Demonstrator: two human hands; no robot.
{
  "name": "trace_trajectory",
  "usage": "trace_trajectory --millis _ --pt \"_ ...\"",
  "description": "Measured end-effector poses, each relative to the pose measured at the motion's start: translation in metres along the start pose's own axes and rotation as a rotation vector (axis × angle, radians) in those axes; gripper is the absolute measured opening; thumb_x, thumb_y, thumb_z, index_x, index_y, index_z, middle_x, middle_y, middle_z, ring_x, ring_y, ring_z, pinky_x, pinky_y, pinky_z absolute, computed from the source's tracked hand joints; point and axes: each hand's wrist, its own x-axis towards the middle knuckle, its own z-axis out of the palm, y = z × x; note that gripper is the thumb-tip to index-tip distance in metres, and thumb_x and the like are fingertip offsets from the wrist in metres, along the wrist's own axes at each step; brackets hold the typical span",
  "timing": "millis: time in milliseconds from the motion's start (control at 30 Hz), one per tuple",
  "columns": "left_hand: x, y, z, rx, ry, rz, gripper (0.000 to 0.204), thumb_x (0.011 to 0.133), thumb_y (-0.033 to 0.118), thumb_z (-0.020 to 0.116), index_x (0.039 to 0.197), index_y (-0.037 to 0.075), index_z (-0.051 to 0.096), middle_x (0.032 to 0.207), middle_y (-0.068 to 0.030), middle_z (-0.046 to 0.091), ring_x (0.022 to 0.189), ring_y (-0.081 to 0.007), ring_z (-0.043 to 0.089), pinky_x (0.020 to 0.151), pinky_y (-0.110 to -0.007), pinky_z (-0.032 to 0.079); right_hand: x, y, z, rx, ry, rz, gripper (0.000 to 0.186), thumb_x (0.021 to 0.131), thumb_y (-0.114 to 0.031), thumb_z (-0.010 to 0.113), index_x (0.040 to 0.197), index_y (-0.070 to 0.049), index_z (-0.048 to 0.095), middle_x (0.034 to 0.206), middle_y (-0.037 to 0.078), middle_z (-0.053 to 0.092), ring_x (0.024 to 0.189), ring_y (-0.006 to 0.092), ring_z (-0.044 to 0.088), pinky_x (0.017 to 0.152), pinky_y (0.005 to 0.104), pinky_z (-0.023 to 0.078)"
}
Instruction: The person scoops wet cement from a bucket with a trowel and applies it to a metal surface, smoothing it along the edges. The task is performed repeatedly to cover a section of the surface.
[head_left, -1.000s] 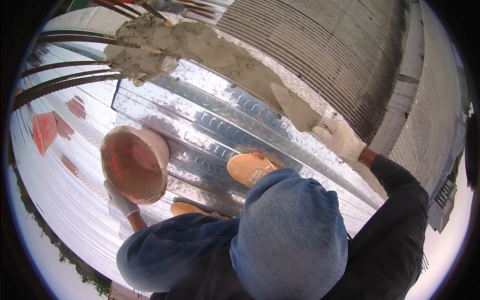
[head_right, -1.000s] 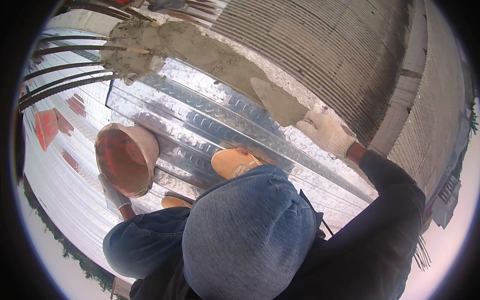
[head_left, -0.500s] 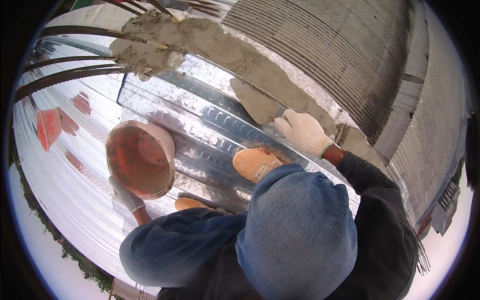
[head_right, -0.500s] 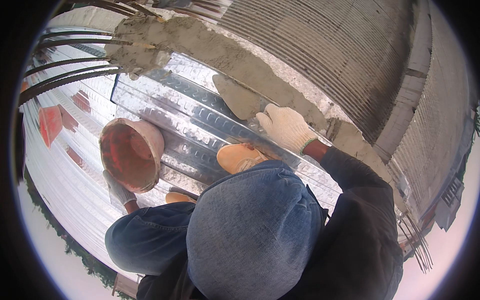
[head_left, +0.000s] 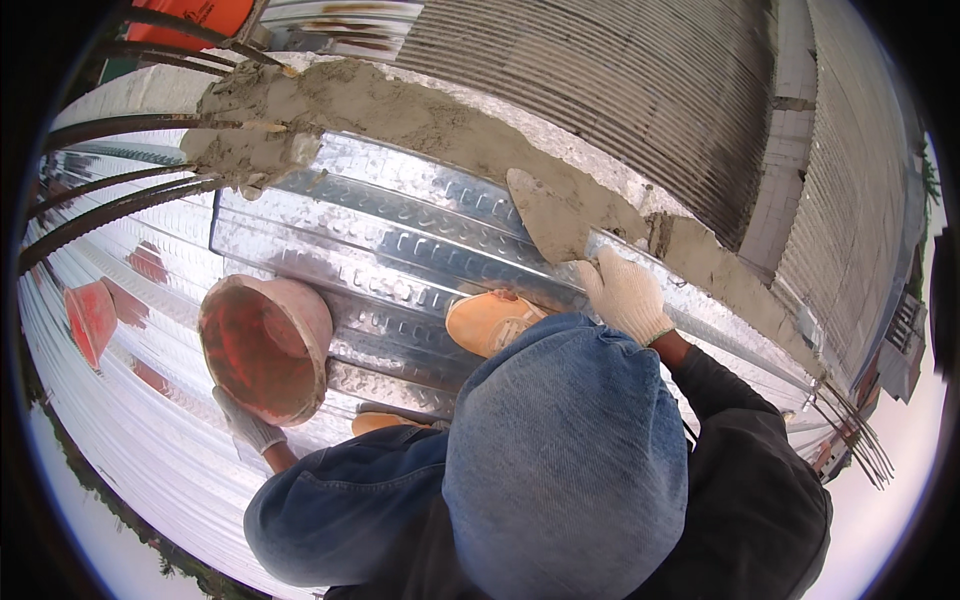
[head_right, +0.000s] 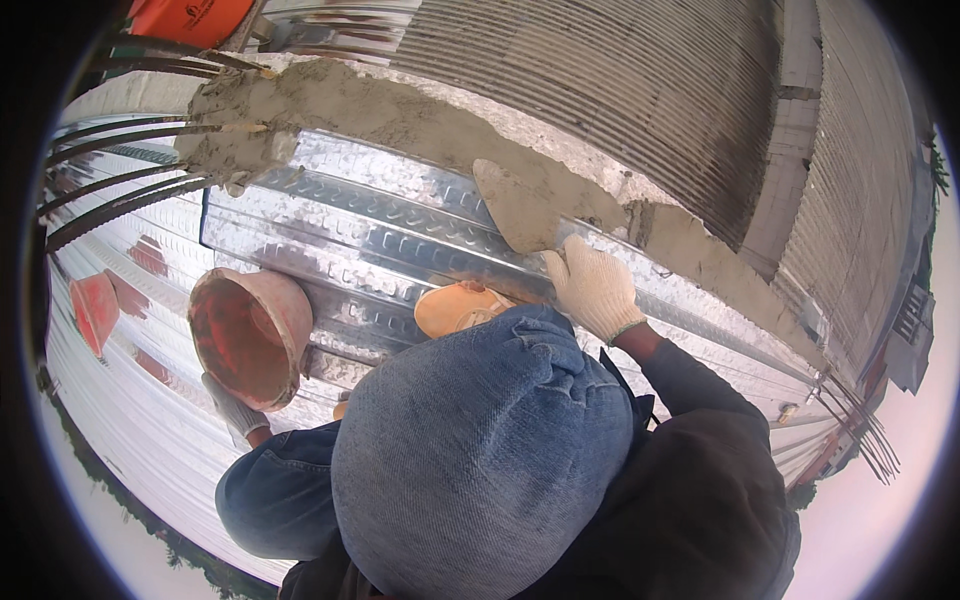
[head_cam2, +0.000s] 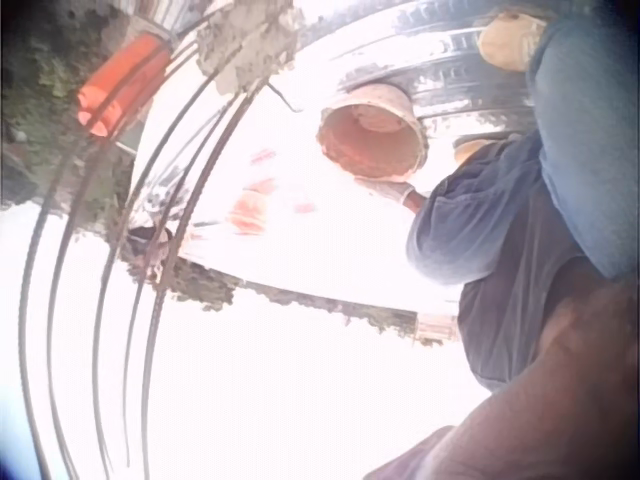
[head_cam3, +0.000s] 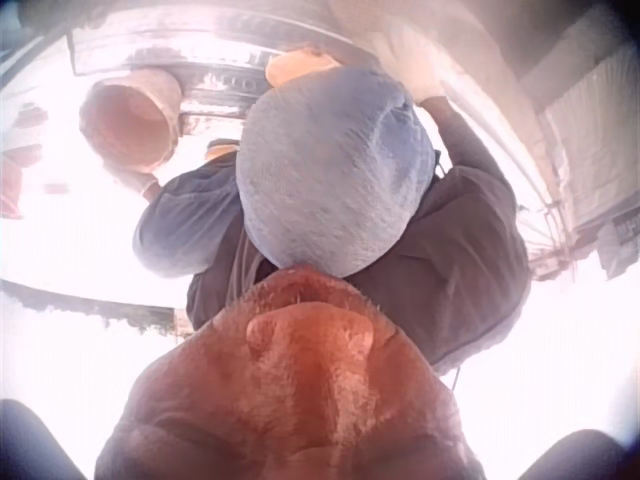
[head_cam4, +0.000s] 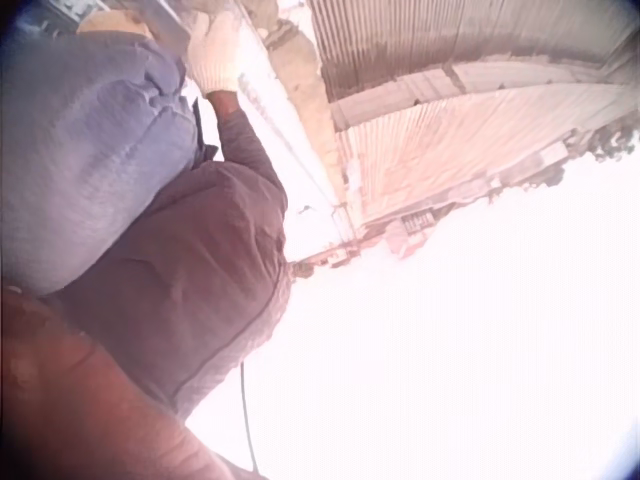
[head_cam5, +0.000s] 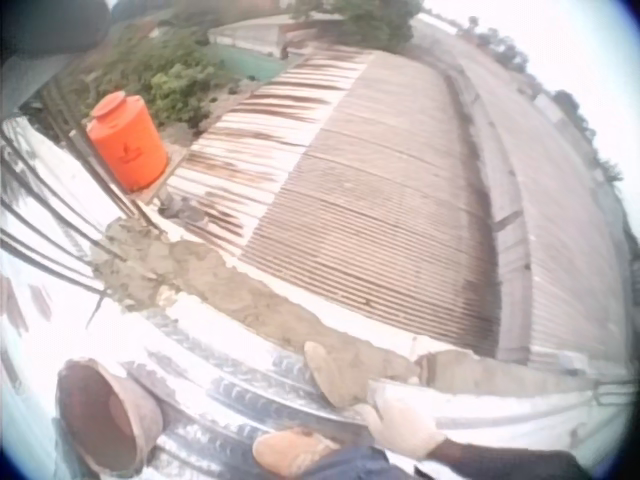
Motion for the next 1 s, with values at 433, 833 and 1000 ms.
trace_trajectory --millis 433,833,1000 --pt "-0.016 -0.009 0.004 -0.058 -0.022 0.051 0.073 0.114 0.055 0.063 0.150 -0.008 0.063 0.145 -0.0193 0.067 0.123 -0.0282 0.068 0.106 -0.041 0.058 -0.055 0.143 -0.018 -0.210 0.006 0.200 0.045 0.109 -0.037 0.059 0.102 0.005 0.074 0.096 0.033 0.075 0.096 0.0528 0.074 0.088 0.0618 0.056" --pt "-0.038 -0.001 0.002 -0.096 -0.004 0.061 0.072 0.112 0.052 0.067 0.148 -0.010 0.064 0.140 -0.0179 0.072 0.118 -0.0282 0.072 0.104 -0.040 0.059 -0.097 0.104 -0.047 0.401 -0.305 0.596 0.049 0.111 -0.042 0.055 0.093 0.002 0.068 0.070 0.011 0.067 0.059 0.0248 0.068 0.058 0.0437 0.056" --pt "-0.058 0.016 0.016 -0.142 -0.031 0.144 0.070 0.111 0.052 0.068 0.144 -0.009 0.067 0.135 -0.0155 0.074 0.114 -0.0263 0.073 0.100 -0.040 0.059 -0.030 0.092 -0.067 0.513 -0.223 0.342 0.041 0.113 -0.037 0.056 0.090 -0.004 0.062 0.066 0.002 0.056 0.049 0.0123 0.053 0.046 0.0342 0.043"
